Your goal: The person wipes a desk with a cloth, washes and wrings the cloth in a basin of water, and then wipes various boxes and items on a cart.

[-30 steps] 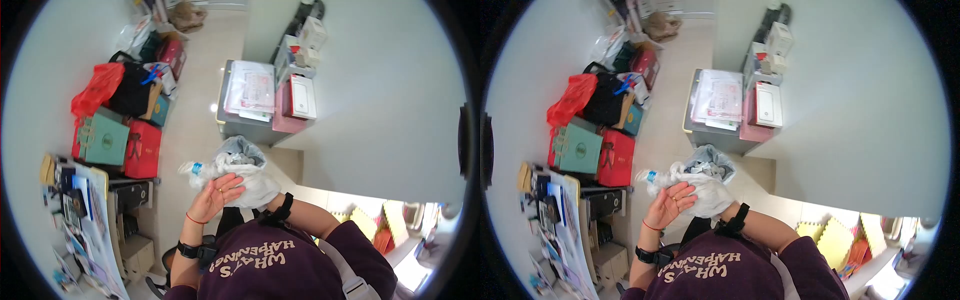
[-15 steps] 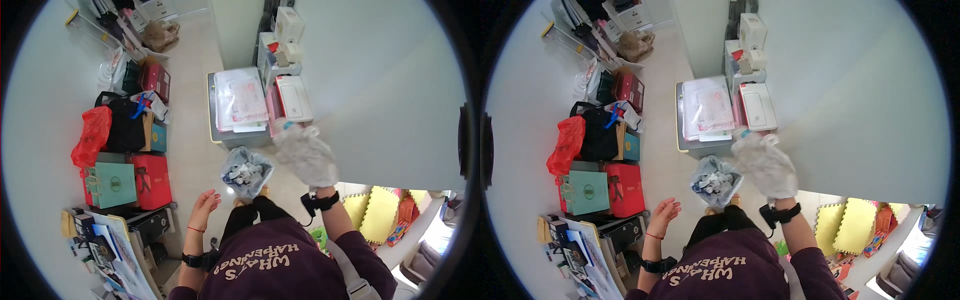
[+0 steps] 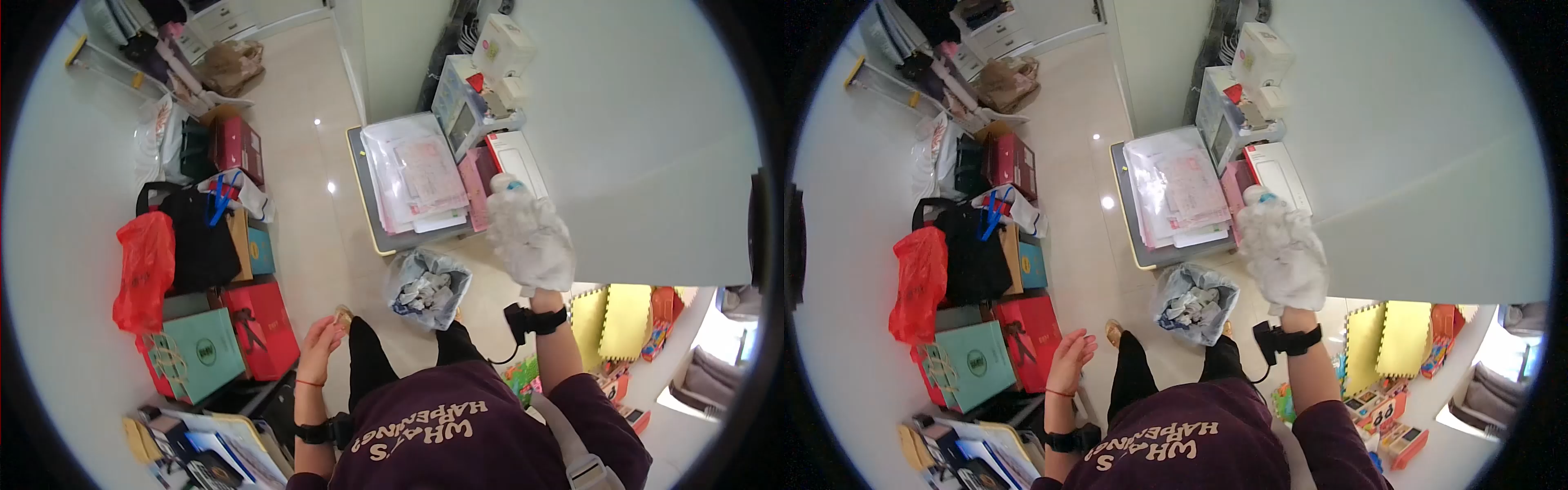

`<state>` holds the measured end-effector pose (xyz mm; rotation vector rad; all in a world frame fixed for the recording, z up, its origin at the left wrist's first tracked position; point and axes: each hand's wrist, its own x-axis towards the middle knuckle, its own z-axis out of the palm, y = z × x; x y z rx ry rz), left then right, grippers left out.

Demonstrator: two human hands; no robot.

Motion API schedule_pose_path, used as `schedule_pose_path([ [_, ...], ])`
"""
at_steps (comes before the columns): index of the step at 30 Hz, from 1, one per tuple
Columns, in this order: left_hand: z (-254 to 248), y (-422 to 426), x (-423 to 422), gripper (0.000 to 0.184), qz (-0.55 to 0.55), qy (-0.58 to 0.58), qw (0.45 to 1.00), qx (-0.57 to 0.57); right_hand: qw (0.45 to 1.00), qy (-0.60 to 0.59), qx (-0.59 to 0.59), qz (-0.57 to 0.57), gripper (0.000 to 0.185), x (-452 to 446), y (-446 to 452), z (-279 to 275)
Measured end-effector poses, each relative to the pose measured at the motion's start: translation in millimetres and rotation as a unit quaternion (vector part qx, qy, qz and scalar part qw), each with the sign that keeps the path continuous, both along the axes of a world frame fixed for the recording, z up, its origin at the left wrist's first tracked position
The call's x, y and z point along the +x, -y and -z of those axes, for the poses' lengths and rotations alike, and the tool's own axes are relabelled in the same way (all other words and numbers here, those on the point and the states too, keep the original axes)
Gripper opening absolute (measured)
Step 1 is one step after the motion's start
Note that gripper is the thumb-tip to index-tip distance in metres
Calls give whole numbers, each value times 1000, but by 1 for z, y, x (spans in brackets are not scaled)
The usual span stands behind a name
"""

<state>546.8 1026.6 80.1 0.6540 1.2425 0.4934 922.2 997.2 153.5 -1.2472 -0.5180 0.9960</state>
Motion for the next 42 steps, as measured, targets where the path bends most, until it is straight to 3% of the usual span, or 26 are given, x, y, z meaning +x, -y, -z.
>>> schedule_pose_path([
  [7, 2, -87, -135, 30, 8, -60, 998, -2, 986, -163, 31, -20, 38, -123, -58, 17],
  [13, 9, -152, -137, 27, 18, -70, 997, 37, 967, -186, 154, 80, 38, -103, -63, 13],
  [15, -1, -170, -105, 27, 113, -96, 988, 43, 955, -168, 209, 128, 38, -81, -59, 12],
  [16, 26, -177, -98, 27, 160, -68, 979, 110, 947, -152, 235, 157, 39, -69, -54, 13],
  [19, 21, -206, -35, 28, 323, -33, 925, 199, 925, -60, 272, 260, 39, -31, -45, 20],
  [20, 18, -214, -14, 29, 355, -16, 909, 218, 918, 1, 252, 305, 39, -17, -44, 25],
  [22, -10, -231, 33, 30, 401, -24, 883, 241, 889, 188, 81, 411, 38, 14, -47, 39],
  [23, -20, -240, 51, 32, 436, -33, 861, 260, 798, 353, -104, 478, 42, 30, -53, 48],
  [24, -23, -248, 66, 32, 444, -36, 853, 272, 794, 346, -97, 491, 42, 43, -62, 54],
  [26, -25, -266, 94, 34, 478, -15, 830, 288, 802, 252, -312, 442, 43, 67, -78, 71],
  [27, -23, -273, 102, 34, 495, -24, 821, 285, 800, 235, -319, 451, 43, 74, -82, 94],
  [29, -19, -293, 123, 37, 528, -46, 800, 281, 573, 547, -454, 407, 41, 91, -101, 138],
  [30, -20, -305, 138, 37, 533, -44, 794, 287, 516, 562, -475, 438, 37, 89, -115, 144],
  [33, -13, -320, 172, 39, 582, -67, 748, 312, 498, 559, -500, 435, 35, 87, -123, 144],
  [35, -6, -325, 217, 38, 623, -55, 640, 447, 504, 553, -502, 433, 34, 85, -125, 139],
  [37, -5, -313, 263, 41, 625, 23, 603, 495, 508, 541, -509, 436, 34, 84, -127, 135],
  [39, -3, -295, 309, 47, 642, 63, 517, 563, 533, 534, -516, 406, 33, 83, -128, 130],
  [40, -3, -285, 332, 47, 648, 74, 509, 561, 526, 548, -520, 390, 33, 85, -126, 133],
  [42, -2, -268, 373, 52, 693, 40, 382, 610, 537, 553, -515, 376, 33, 88, -125, 129],
])
